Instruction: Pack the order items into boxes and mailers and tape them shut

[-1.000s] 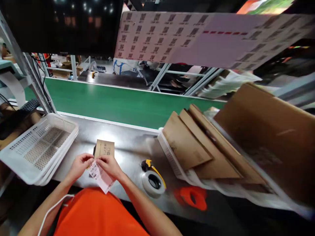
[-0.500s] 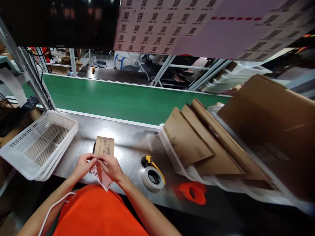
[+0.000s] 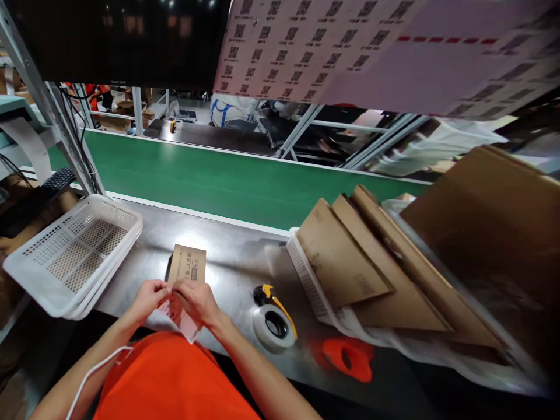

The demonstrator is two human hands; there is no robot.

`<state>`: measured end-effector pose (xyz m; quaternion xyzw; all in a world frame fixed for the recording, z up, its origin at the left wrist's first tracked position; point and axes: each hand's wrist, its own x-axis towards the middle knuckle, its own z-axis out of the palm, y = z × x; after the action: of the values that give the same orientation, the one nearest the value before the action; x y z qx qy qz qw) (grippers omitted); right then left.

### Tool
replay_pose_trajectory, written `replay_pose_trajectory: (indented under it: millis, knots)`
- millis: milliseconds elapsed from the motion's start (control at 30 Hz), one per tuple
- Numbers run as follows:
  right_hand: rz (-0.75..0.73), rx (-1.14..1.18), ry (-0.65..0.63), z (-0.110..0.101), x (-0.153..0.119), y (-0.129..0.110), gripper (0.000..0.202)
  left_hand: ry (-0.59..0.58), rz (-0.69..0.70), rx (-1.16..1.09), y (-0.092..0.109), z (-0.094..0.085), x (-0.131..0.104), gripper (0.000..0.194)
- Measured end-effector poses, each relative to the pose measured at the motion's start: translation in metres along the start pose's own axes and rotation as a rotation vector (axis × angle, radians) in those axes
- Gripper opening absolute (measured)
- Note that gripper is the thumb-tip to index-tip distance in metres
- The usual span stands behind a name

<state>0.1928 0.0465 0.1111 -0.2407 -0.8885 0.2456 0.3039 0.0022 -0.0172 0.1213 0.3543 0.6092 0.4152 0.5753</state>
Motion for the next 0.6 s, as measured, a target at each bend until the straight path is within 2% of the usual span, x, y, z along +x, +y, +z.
replay_pose_trajectory:
  millis: [233, 300, 400, 500, 600]
  knots:
    - [-0.050, 0.011, 0.014, -0.002, 0.005, 0.004, 0.013, -0.081, -0.090, -0.149, 0.004, -0.001, -0.001, 0.069]
    - [-0.075, -0.005, 0.018, -0.005, 0.005, 0.005, 0.013, -0.111, -0.123, -0.167, 0.008, -0.001, -0.002, 0.065]
    - [-0.116, -0.041, 0.023, -0.007, 0.004, 0.005, 0.013, -0.162, -0.186, -0.181, 0.009, 0.002, -0.004, 0.049]
    - [-0.118, -0.042, -0.002, -0.006, -0.003, 0.001, 0.010, -0.164, -0.219, -0.142, -0.002, 0.008, 0.000, 0.035]
    - [-0.108, 0.044, 0.036, -0.005, -0.017, -0.007, 0.009, -0.069, -0.184, 0.033, -0.026, 0.006, 0.013, 0.031]
